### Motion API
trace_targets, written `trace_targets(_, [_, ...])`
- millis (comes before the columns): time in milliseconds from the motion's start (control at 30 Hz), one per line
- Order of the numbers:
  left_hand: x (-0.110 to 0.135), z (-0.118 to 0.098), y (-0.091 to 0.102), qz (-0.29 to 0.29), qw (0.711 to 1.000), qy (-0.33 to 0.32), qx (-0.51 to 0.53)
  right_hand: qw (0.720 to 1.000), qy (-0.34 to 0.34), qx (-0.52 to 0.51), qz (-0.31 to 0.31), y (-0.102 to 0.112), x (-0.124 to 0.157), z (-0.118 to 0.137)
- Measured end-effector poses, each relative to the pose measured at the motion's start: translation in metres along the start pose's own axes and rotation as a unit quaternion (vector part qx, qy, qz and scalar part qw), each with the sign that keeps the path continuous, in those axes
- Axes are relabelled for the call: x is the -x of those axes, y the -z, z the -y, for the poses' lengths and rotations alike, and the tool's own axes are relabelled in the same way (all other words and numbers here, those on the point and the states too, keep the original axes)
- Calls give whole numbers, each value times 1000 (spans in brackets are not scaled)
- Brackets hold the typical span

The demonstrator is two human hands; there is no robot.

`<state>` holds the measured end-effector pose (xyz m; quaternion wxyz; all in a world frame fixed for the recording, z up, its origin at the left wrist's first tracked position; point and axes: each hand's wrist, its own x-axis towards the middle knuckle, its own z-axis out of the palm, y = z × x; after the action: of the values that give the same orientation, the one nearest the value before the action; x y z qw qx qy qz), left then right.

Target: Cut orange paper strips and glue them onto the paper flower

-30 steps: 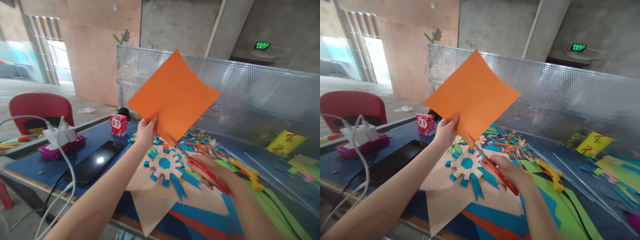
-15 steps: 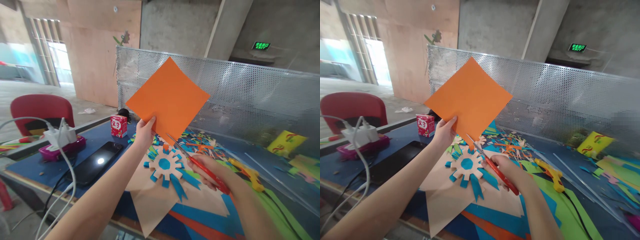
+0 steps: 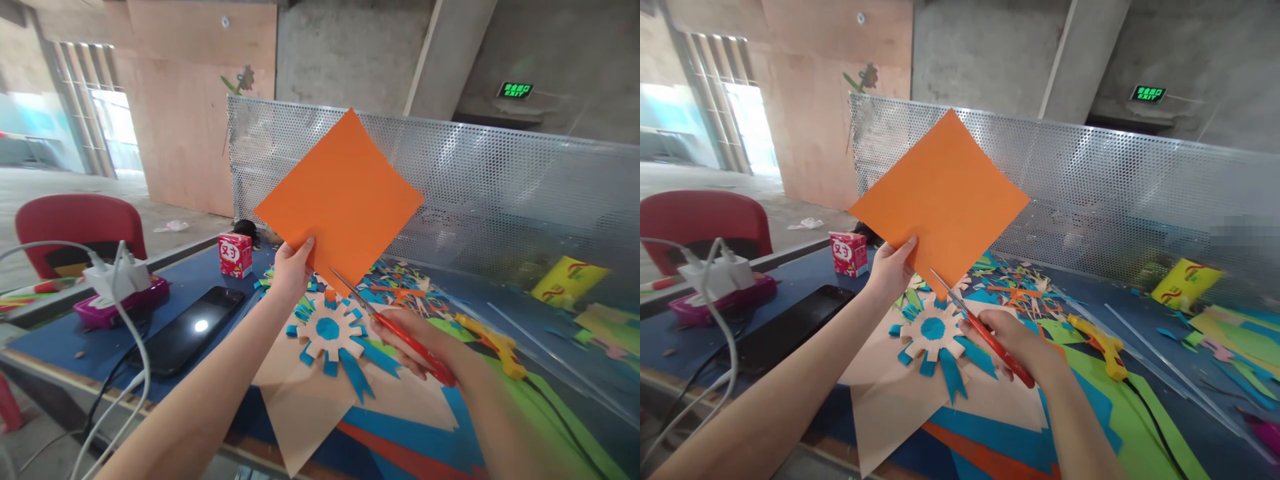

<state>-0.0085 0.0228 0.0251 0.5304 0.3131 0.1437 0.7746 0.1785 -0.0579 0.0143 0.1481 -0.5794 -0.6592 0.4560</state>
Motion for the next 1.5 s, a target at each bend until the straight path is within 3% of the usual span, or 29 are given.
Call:
trace_targets(267, [0,3,0,-11,1000,3,-6,1000,-11,-26,12,1,-2,-1])
trace_targets(467, [4,4,0,13,1000,-1,-15,999,45,-15,-1,-1,-4,-5])
trace_targets(733, [3,4,1,20,1000,-10,-12,1000,-6,-11,-1,1,-7,-9])
trace_targets(967, [6,7,0,30,999,8,-21,999,42,3,10,-1,-4,-6])
trace_targets(1300, [5,8,3,50,998,11,-32,1000,5,-7,6,1,-6,-10])
trace_targets(1500, [10,11,0,39,998,25,-40,999,40,-2,13,-1,-3,-4])
